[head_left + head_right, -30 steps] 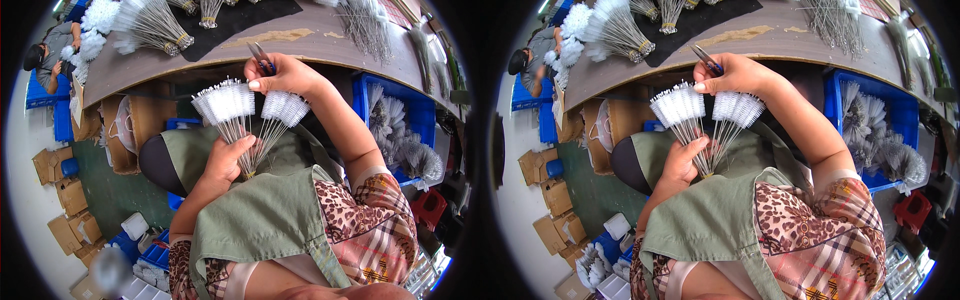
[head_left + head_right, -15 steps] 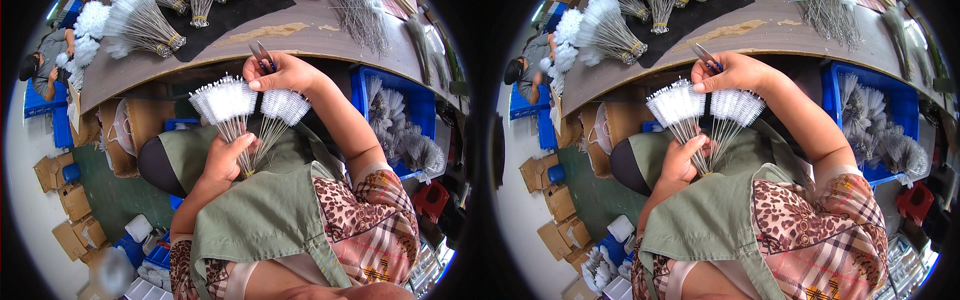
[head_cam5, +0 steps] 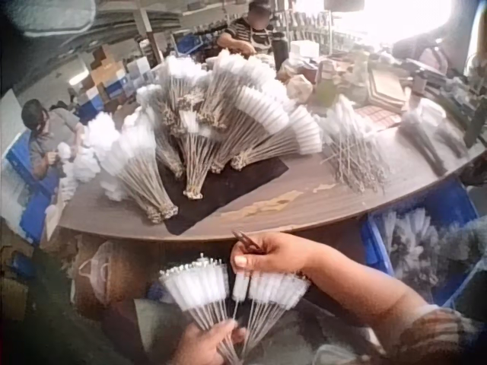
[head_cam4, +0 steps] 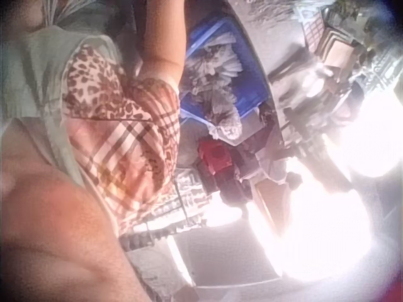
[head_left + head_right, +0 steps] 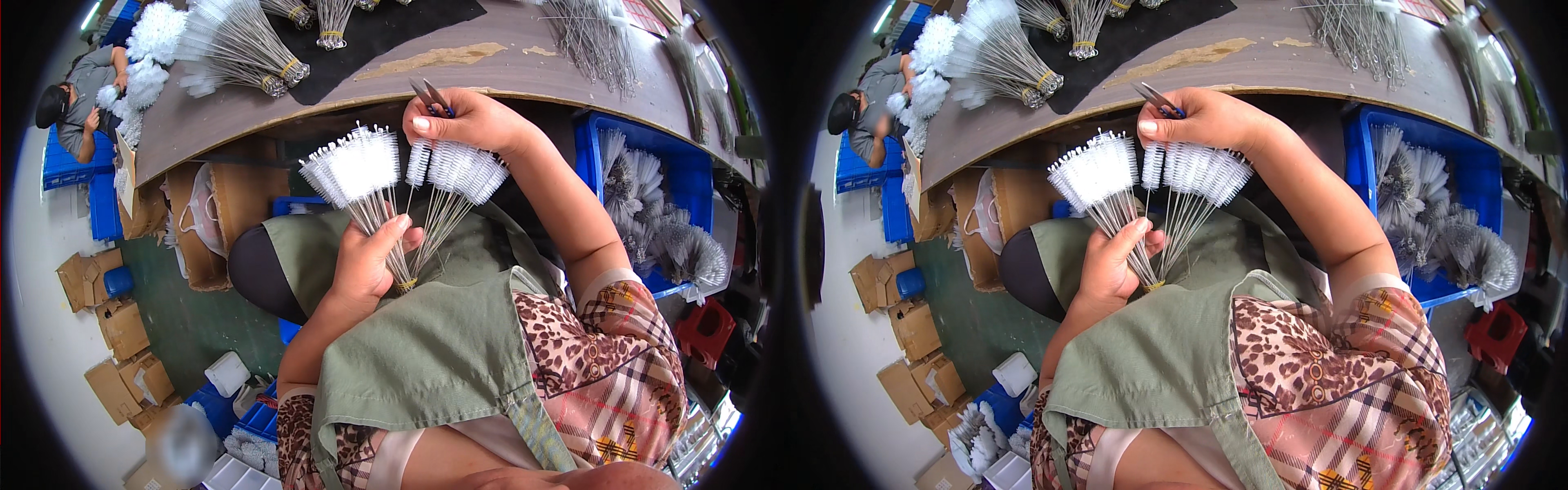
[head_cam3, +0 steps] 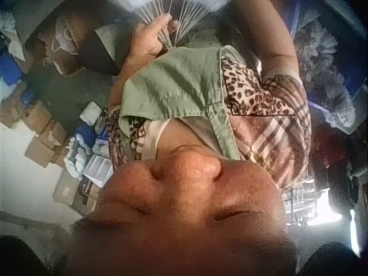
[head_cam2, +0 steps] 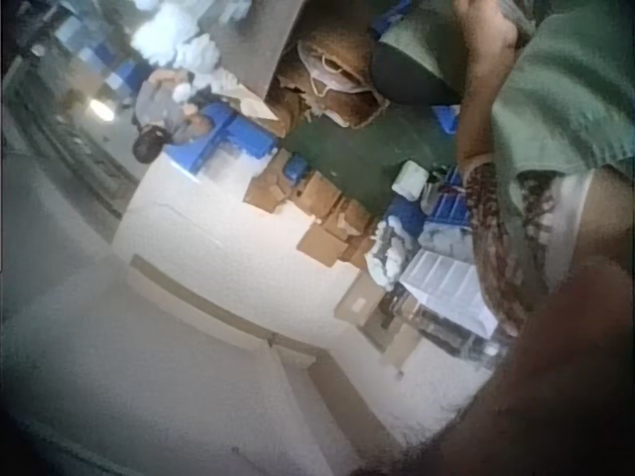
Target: Trimming and organizing white cleaning brushes in a factory setting.
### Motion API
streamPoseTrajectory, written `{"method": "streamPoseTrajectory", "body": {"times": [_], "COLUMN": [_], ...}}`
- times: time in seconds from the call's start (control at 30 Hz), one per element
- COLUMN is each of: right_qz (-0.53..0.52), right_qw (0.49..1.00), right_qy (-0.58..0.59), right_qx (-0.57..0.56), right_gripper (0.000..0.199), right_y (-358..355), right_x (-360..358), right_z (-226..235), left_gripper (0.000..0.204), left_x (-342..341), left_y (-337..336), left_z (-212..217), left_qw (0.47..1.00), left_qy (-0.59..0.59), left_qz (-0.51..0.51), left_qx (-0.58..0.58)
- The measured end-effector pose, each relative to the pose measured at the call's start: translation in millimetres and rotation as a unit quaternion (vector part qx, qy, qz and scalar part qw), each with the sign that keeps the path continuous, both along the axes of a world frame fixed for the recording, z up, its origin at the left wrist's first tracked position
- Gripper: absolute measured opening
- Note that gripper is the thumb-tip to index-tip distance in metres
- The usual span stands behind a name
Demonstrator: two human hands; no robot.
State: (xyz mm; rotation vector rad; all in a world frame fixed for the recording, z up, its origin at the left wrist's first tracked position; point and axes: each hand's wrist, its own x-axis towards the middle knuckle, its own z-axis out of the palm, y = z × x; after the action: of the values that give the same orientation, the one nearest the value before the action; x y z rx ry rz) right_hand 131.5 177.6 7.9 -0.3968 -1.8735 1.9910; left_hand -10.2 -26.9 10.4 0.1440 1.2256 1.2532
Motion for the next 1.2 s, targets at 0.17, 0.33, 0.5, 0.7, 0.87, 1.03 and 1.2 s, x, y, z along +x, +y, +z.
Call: {"method": "streamPoseTrajectory", "body": {"times": [0.17,0.33,0.5,0.7,0.87,1.03,1.2], "right_qz": [-0.030,-0.014,-0.007,-0.093,-0.289,-0.181,-0.032], "right_qw": [0.995,0.993,0.998,0.984,0.911,0.974,0.930], "right_qy": [0.008,0.085,0.061,-0.035,-0.075,0.102,0.018], "right_qx": [0.095,0.075,0.001,0.146,0.286,-0.086,-0.366], "right_gripper": [0.031,0.027,0.030,0.033,0.037,0.061,0.034], "right_y": [5.5,10.7,7.7,14.6,-5.3,-69.1,-114.2], "right_x": [4.9,7.8,7.8,-3.5,-4.4,15.7,11.6], "right_z": [-2.1,-9.5,-1.8,13.3,58.8,79.3,42.3], "left_gripper": [0.019,0.018,0.018,0.015,0.013,0.014,0.010], "left_x": [6.2,11.7,5.6,-2.2,-5.5,-7.1,-2.6], "left_y": [6.3,10.1,8.8,8.6,9.2,11.9,18.7], "left_z": [12.3,23.7,14.4,1.5,-1.8,-7.4,-9.1], "left_qw": [0.997,0.989,0.992,0.998,0.998,0.994,0.984], "left_qy": [0.061,0.139,0.107,0.003,-0.033,-0.064,0.036], "left_qz": [0.004,-0.004,0.002,0.011,-0.001,0.047,0.029], "left_qx": [0.041,0.054,0.072,0.057,0.048,0.078,0.169]}}
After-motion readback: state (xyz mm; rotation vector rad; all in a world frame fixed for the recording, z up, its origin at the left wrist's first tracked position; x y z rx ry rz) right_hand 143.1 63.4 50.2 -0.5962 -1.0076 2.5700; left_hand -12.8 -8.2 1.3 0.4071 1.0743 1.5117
